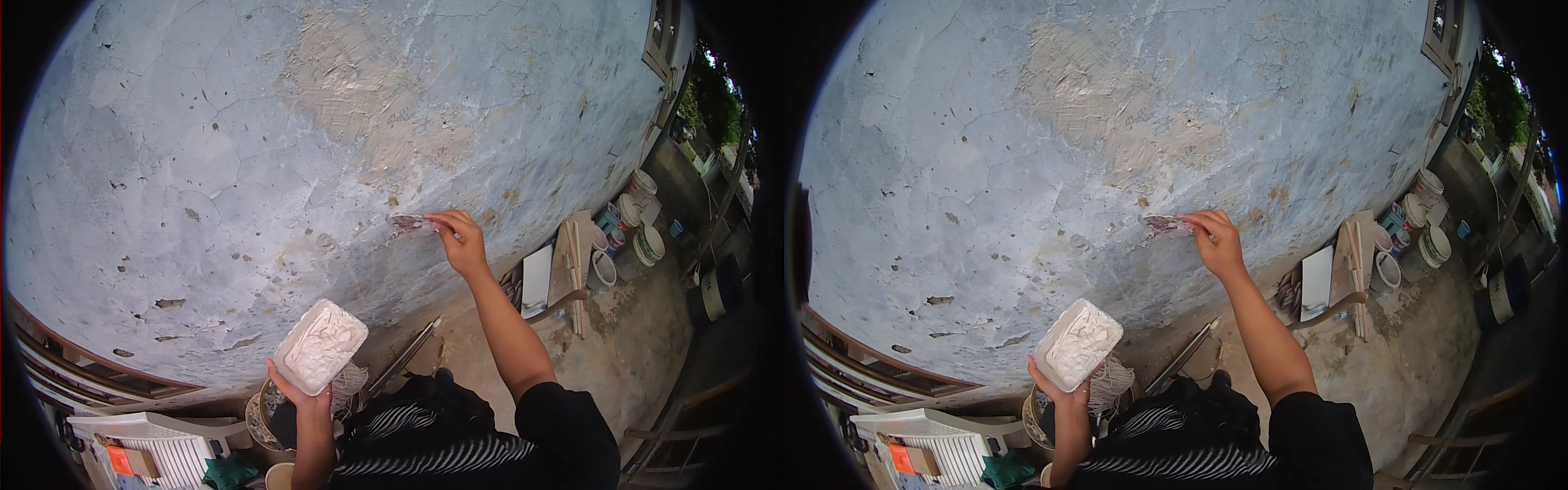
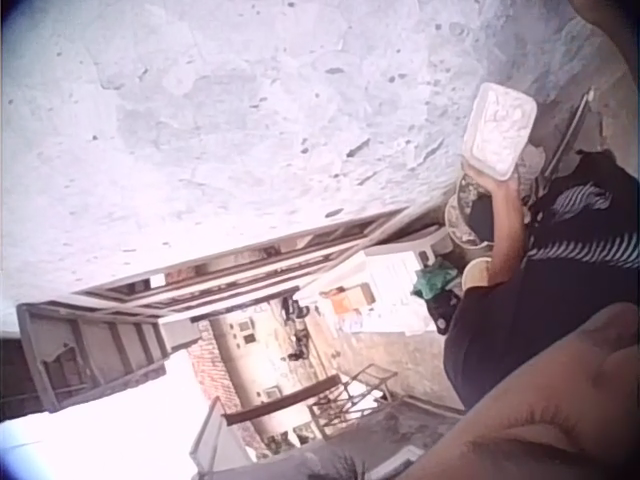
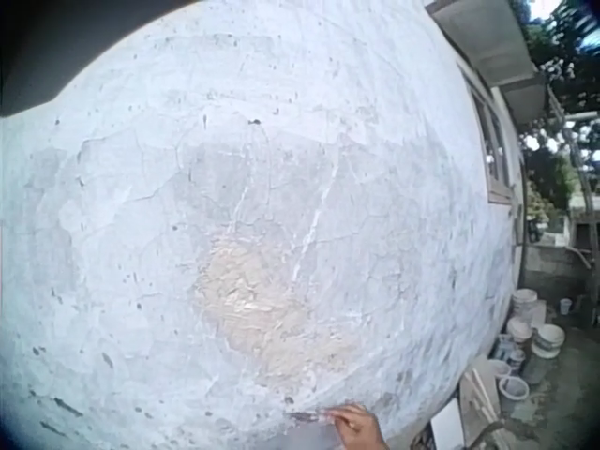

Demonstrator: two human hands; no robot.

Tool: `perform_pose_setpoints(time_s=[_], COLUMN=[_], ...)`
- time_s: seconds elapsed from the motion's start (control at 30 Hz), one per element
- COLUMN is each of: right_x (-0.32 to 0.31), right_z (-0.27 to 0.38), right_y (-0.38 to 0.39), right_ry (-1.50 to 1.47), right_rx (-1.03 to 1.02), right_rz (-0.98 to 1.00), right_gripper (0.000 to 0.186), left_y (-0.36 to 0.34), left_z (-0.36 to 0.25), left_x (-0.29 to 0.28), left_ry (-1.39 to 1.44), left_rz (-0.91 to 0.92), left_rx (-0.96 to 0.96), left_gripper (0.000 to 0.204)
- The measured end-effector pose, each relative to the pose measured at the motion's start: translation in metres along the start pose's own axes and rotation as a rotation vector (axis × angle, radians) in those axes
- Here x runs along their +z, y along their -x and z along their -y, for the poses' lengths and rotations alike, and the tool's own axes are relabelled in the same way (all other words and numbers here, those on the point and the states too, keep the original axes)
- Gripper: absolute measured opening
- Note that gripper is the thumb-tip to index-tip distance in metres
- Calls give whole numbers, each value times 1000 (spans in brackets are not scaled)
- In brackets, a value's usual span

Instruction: The recorder uses a putty knife to apply plaster compound to a damaged exterior wall.

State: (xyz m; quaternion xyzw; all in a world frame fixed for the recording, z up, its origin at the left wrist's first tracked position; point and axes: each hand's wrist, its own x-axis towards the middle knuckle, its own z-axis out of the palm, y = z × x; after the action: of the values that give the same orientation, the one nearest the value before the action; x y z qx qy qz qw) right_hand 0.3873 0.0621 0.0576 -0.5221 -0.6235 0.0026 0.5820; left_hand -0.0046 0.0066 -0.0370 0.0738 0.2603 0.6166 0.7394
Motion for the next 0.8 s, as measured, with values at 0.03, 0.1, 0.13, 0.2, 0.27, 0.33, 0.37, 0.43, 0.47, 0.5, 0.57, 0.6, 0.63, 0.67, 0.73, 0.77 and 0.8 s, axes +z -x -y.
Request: perform_pose_setpoints(time_s=[0.03, 0.1, 0.13, 0.2, 0.27, 0.33, 0.37, 0.43, 0.47, 0.5, 0.57, 0.6, 0.63, 0.67, 0.73, 0.77, 0.8], right_x=[-5, -20, -23, -25, -15, 12, 30, 67, 82, 94, 109, 113, 112, 108, 96, 88, 78], right_z=[2, 8, 13, 30, 32, 36, 38, 32, 32, 35, 42, 45, 47, 48, 47, 45, 47], right_y=[-3, -4, -6, -1, 10, 22, 29, 49, 58, 67, 85, 93, 102, 111, 122, 126, 127], right_ry=[-6, 26, 56, 114, 223, 260, 293, 327, 324, 322, 290, 254, 256, 241, 208, 211, 164], right_rx=[51, 22, -6, -38, -64, -51, -39, -74, -60, -46, -14, 12, 15, 7, 16, 18, 48], right_rz=[-86, -142, -198, -279, -399, -388, -375, -298, -271, -244, -186, -121, -124, -83, -17, -14, -19], right_gripper=[31, 33, 34, 36, 42, 46, 49, 52, 56, 60, 61, 62, 62, 61, 55, 55, 53], left_y=[1, 3, 4, 5, 7, 10, 11, 10, 11, 12, 15, 16, 15, 11, 13, 15, 18], left_z=[-2, -6, -8, -11, -14, -14, -13, -11, -10, -10, -9, -10, -10, -10, -9, -8, -7], left_x=[-3, -6, -9, -14, -14, -12, -12, -7, -4, -2, 3, 4, 2, -1, 2, 5, 10], left_ry=[2, 1, 4, 3, -1, -14, -11, -13, 2, 18, -21, -52, -55, -19, 21, -24, -67], left_rz=[0, -60, -61, -66, -76, -79, -61, -35, -56, -77, -59, -44, -43, -36, -34, 20, 72], left_rx=[-1, 21, 24, 26, 30, 17, 9, -4, -5, -7, -13, -12, -15, -20, -25, -33, -40], left_gripper=[93, 93, 93, 93, 93, 93, 93, 93, 94, 94, 94, 94, 94, 94, 94, 90, 86])
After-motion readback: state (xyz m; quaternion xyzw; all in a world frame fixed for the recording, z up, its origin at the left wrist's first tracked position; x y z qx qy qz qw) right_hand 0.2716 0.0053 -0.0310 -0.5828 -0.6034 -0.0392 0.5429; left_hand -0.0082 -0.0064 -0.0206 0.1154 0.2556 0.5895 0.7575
